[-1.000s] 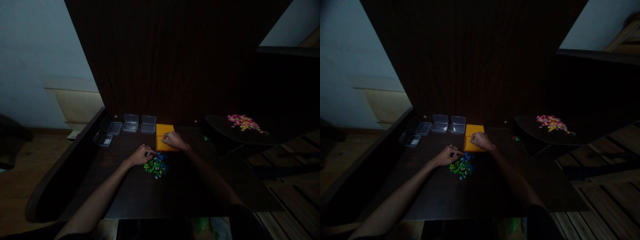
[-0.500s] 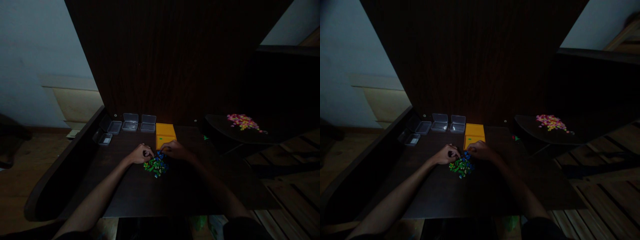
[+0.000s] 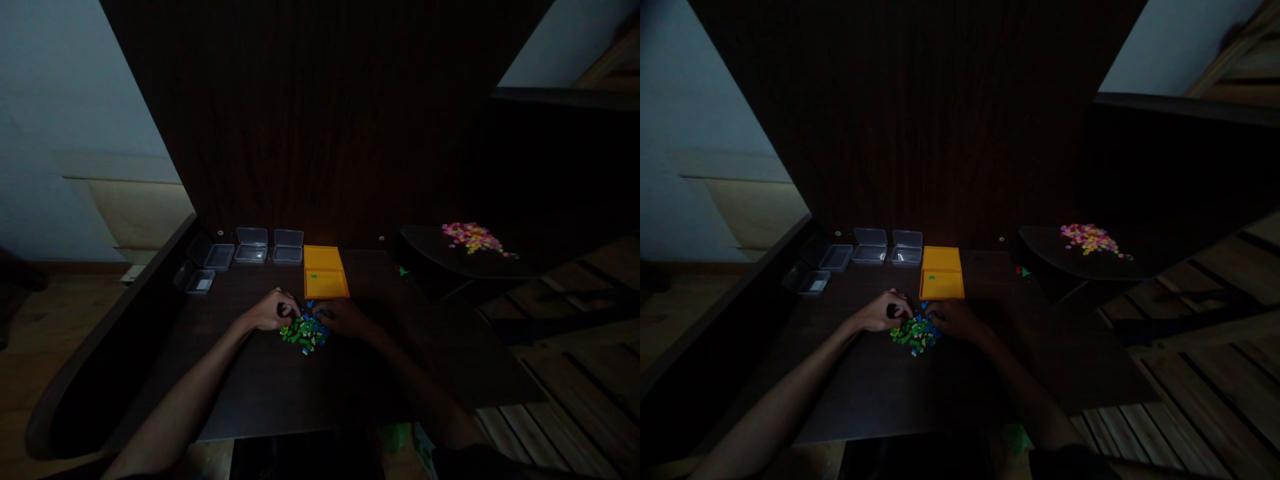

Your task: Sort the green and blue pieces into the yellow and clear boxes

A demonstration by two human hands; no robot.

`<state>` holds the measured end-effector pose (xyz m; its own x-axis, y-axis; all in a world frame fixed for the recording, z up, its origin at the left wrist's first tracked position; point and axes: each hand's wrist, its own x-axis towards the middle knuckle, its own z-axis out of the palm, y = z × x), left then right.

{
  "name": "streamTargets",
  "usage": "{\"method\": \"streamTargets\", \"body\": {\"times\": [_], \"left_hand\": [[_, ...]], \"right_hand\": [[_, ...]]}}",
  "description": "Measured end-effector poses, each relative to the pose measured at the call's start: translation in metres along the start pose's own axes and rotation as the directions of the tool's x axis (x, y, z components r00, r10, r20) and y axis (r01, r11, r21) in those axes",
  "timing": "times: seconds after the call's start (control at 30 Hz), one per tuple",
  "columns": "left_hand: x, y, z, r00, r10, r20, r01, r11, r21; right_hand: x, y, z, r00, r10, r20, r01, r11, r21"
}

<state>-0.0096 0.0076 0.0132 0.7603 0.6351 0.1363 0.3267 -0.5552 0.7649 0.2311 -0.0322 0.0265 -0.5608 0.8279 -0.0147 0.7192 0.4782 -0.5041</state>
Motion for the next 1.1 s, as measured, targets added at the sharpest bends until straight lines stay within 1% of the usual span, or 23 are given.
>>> {"method": "streamTargets", "body": {"times": [0.17,0.27,0.33,0.43,0.53,0.67,0.8,0.97,1.1], "left_hand": [[0.0,-0.002,0.0,0.999,-0.019,-0.039,0.018,1.0,-0.015],[-0.001,-0.001,0.001,0.999,-0.024,-0.046,0.024,1.0,0.008],[-0.001,-0.001,0.002,0.999,-0.021,-0.036,0.022,1.0,0.018],[-0.001,-0.001,0.002,0.999,-0.019,-0.026,0.019,1.0,0.016],[-0.001,-0.003,0.003,0.999,-0.031,-0.018,0.031,0.999,0.013],[-0.002,-0.004,0.004,0.999,-0.048,-0.021,0.048,0.999,0.022],[-0.001,-0.002,0.004,0.998,-0.056,-0.02,0.057,0.998,0.026],[-0.001,0.0,0.004,0.998,-0.06,-0.007,0.06,0.998,0.026],[-0.001,-0.001,0.004,0.997,-0.08,-0.009,0.08,0.997,0.018]], "right_hand": [[0.002,0.003,0.011,0.997,0.007,-0.075,-0.011,0.999,-0.052],[0.003,0.003,0.015,0.998,0.01,-0.064,-0.016,0.996,-0.088],[0.003,0.003,0.015,0.999,0.003,-0.051,-0.007,0.996,-0.084],[0.003,0.003,0.014,0.998,-0.007,-0.07,0.003,0.998,-0.067],[0.002,0.003,0.014,0.996,0.028,-0.084,-0.037,0.993,-0.108],[0.002,0.003,0.015,0.996,0.07,-0.046,-0.077,0.983,-0.167],[0.001,0.002,0.015,0.995,0.065,-0.072,-0.076,0.984,-0.161],[0.001,0.002,0.013,0.991,0.114,-0.076,-0.125,0.976,-0.176],[0.002,0.002,0.012,0.994,0.089,-0.059,-0.095,0.988,-0.119]]}}
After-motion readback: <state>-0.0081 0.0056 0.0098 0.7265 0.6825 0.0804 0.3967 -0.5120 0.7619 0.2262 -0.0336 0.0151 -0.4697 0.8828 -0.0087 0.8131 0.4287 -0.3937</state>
